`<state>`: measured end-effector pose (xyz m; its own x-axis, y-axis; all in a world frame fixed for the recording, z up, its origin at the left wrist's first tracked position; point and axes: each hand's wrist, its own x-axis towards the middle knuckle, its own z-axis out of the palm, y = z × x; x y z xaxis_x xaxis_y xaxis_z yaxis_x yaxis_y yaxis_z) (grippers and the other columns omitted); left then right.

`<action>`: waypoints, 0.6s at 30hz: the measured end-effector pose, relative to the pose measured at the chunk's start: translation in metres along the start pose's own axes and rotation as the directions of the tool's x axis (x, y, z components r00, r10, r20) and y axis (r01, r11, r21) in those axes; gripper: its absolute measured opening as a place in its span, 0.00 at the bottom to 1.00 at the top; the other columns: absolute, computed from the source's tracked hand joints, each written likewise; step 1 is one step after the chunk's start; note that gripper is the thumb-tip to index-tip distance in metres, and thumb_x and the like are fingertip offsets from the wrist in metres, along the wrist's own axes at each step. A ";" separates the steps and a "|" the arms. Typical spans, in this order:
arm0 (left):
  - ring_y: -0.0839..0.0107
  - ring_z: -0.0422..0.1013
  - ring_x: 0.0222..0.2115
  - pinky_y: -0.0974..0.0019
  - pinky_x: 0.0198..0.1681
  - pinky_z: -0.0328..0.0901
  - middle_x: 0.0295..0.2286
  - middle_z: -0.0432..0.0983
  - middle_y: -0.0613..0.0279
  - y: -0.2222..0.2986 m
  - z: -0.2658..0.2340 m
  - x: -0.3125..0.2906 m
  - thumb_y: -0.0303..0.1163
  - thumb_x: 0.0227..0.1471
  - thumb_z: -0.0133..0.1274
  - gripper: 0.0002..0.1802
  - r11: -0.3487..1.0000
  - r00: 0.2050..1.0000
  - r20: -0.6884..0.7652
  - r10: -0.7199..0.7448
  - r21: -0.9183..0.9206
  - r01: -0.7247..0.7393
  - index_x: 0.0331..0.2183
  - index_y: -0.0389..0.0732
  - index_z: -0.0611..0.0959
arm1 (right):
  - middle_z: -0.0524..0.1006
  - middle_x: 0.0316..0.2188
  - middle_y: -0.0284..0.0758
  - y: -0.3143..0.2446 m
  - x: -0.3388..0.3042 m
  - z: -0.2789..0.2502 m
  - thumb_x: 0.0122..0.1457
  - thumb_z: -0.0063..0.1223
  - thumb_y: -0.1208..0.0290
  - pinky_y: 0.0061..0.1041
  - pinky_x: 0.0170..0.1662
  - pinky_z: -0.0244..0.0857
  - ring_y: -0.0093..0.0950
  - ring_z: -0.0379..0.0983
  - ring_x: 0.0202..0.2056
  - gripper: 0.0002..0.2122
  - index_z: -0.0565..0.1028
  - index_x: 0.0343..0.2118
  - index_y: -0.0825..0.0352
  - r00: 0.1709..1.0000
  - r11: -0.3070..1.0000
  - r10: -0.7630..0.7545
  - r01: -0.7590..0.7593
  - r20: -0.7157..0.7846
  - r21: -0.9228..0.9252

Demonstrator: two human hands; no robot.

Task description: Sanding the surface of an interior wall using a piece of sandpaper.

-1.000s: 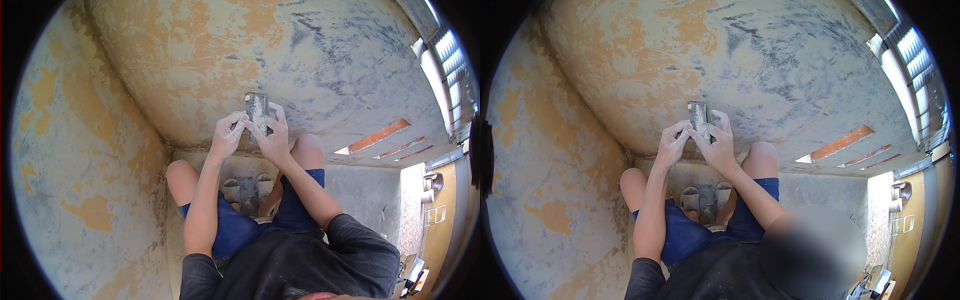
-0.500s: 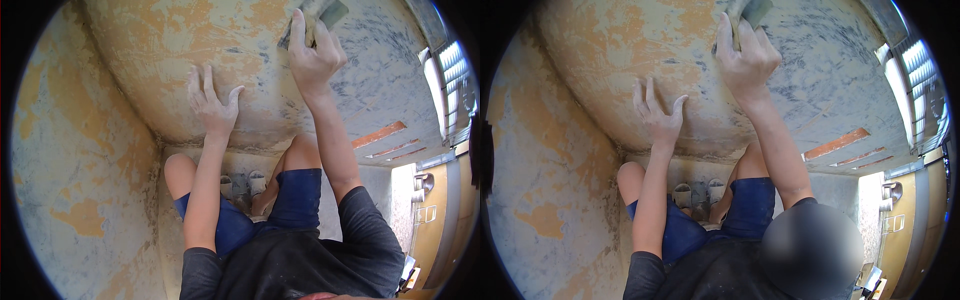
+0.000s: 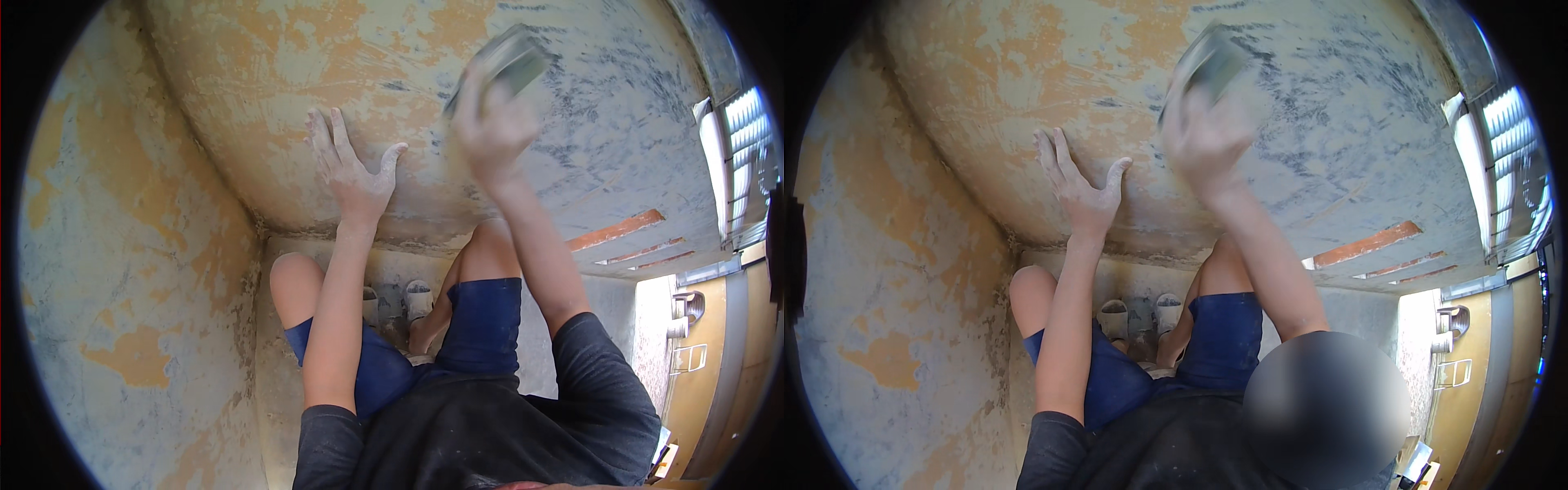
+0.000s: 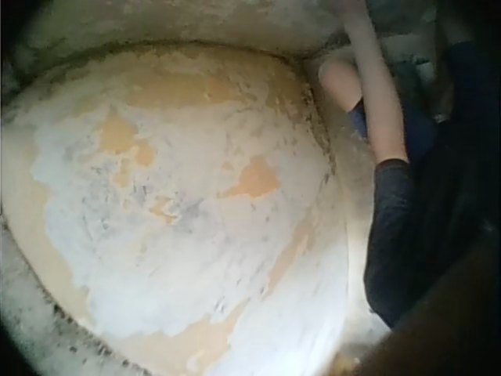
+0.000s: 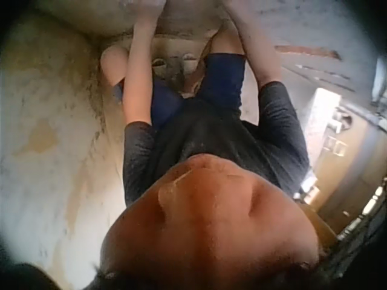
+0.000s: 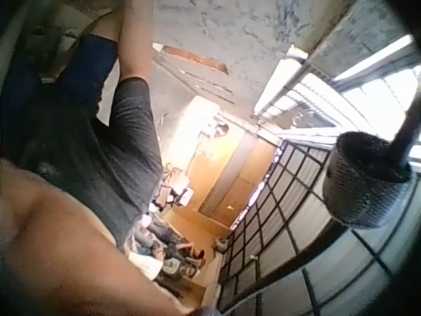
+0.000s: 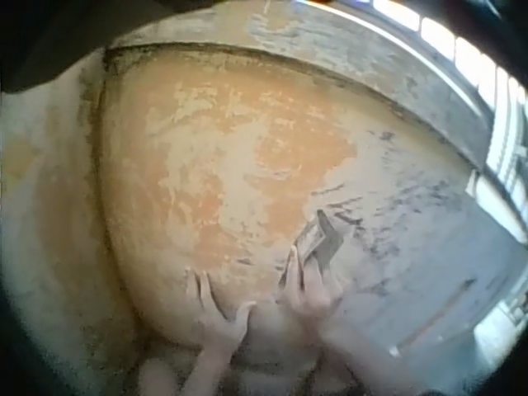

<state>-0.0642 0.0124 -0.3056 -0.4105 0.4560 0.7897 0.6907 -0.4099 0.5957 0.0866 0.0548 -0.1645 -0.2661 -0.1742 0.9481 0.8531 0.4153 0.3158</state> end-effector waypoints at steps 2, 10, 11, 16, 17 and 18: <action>0.41 0.44 0.72 0.40 0.73 0.45 0.71 0.44 0.37 -0.002 -0.001 -0.003 0.45 0.44 0.75 0.64 1.000 1.000 0.015 0.016 0.011 -0.016 0.71 0.35 0.55 | 0.75 0.16 0.40 -0.011 -0.022 -0.007 0.58 0.68 0.72 0.33 0.21 0.62 0.38 0.71 0.17 0.06 0.82 0.28 0.67 0.996 0.994 -0.084 0.081 0.043 0.071; 0.39 0.47 0.71 0.36 0.71 0.47 0.70 0.48 0.37 -0.002 -0.008 0.001 0.50 0.44 0.74 0.62 1.000 1.000 -0.007 -0.025 -0.012 0.025 0.70 0.36 0.59 | 0.75 0.17 0.38 0.004 0.054 -0.008 0.57 0.67 0.77 0.32 0.20 0.62 0.37 0.71 0.17 0.04 0.82 0.30 0.69 0.997 0.986 -0.034 0.045 0.065 -0.163; 0.39 0.47 0.71 0.36 0.71 0.47 0.70 0.48 0.37 -0.002 -0.007 0.002 0.50 0.44 0.74 0.62 1.000 1.000 -0.010 -0.024 -0.009 0.024 0.70 0.36 0.59 | 0.75 0.17 0.38 0.001 0.032 -0.002 0.57 0.67 0.77 0.32 0.20 0.62 0.37 0.71 0.17 0.04 0.82 0.30 0.69 0.997 0.986 -0.034 0.044 0.062 -0.160; 0.40 0.48 0.71 0.38 0.71 0.47 0.69 0.49 0.37 -0.006 -0.007 -0.004 0.50 0.44 0.74 0.62 1.000 0.999 -0.029 -0.018 0.002 0.018 0.70 0.37 0.59 | 0.78 0.19 0.38 0.003 0.007 -0.011 0.58 0.66 0.77 0.32 0.19 0.63 0.36 0.72 0.16 0.02 0.82 0.30 0.65 0.977 0.988 -0.135 0.145 0.165 -0.052; 0.40 0.48 0.71 0.38 0.71 0.47 0.69 0.49 0.37 -0.006 -0.009 -0.003 0.50 0.44 0.74 0.62 1.000 0.999 -0.026 -0.019 0.003 0.019 0.70 0.37 0.59 | 0.78 0.19 0.38 0.010 0.032 -0.011 0.58 0.66 0.77 0.32 0.19 0.63 0.36 0.71 0.15 0.02 0.82 0.31 0.66 0.966 0.937 -0.147 0.204 0.212 -0.282; 0.40 0.47 0.71 0.37 0.71 0.47 0.69 0.49 0.37 -0.004 -0.009 -0.001 0.51 0.45 0.74 0.62 1.000 1.000 -0.021 -0.020 0.000 0.020 0.70 0.37 0.59 | 0.74 0.18 0.36 0.021 0.065 -0.001 0.58 0.66 0.77 0.34 0.18 0.60 0.36 0.69 0.15 0.02 0.82 0.31 0.65 1.000 0.993 -0.028 0.027 -0.007 -0.114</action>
<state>-0.0719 0.0060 -0.3075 -0.4369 0.4470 0.7806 0.6826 -0.4003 0.6114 0.0879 0.0512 -0.0960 -0.2864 -0.1917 0.9387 0.8914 0.3058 0.3344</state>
